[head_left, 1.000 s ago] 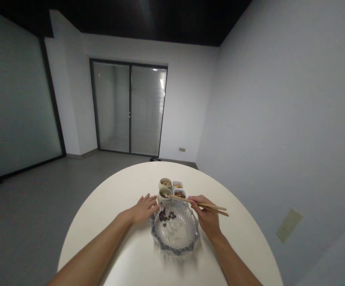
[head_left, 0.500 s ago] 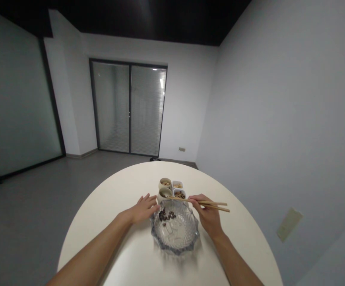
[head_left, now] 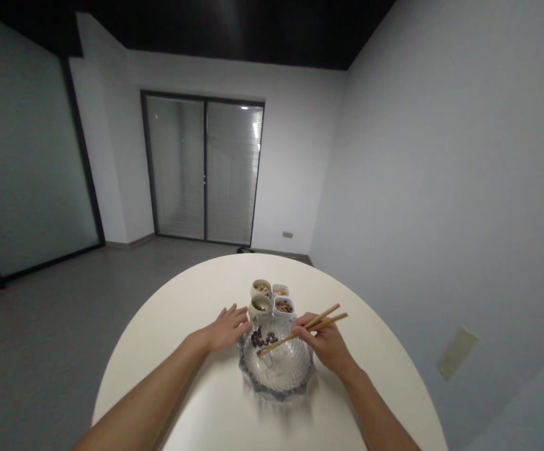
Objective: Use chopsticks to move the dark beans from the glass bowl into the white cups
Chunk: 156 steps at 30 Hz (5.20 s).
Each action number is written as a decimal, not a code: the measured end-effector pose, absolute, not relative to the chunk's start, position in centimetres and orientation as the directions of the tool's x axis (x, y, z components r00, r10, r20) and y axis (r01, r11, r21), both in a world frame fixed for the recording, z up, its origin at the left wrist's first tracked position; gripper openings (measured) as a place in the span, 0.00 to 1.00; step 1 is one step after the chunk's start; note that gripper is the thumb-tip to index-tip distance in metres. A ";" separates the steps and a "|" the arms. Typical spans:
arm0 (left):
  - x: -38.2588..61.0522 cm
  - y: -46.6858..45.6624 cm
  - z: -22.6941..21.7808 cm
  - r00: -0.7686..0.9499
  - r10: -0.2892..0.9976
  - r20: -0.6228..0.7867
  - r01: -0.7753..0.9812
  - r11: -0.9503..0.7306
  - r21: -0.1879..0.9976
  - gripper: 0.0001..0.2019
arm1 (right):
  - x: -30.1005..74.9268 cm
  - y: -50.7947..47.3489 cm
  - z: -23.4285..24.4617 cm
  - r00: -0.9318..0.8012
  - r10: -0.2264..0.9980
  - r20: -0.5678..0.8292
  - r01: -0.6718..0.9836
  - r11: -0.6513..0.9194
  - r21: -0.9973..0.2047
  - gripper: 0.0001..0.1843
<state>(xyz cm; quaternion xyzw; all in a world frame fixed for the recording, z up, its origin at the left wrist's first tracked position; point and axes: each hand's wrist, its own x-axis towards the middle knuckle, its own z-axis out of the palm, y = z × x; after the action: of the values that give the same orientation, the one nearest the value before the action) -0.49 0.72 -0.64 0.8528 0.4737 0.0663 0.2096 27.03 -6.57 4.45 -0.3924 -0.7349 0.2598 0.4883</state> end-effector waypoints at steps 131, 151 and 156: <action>-0.6 0.7 -0.8 0.541 0.836 -0.090 0.778 -0.456 0.431 0.30 | 27.0 -5.7 3.4 -0.184 0.867 0.463 0.216 0.495 -0.841 0.16; -0.7 0.5 -0.8 0.538 0.838 -0.094 0.784 -0.455 0.423 0.31 | 26.9 -4.5 2.1 0.036 0.759 0.650 0.264 0.620 -0.739 0.11; -0.7 0.5 -0.9 0.534 0.841 -0.088 0.782 -0.451 0.431 0.30 | 27.3 -4.4 2.1 0.055 0.754 0.655 0.254 0.624 -0.739 0.10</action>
<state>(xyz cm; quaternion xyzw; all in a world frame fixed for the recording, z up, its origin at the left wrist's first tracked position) -0.70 0.49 -0.86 0.8491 0.4777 0.0690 0.2149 27.32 -4.38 2.09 -0.3835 -0.6569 0.2027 0.6167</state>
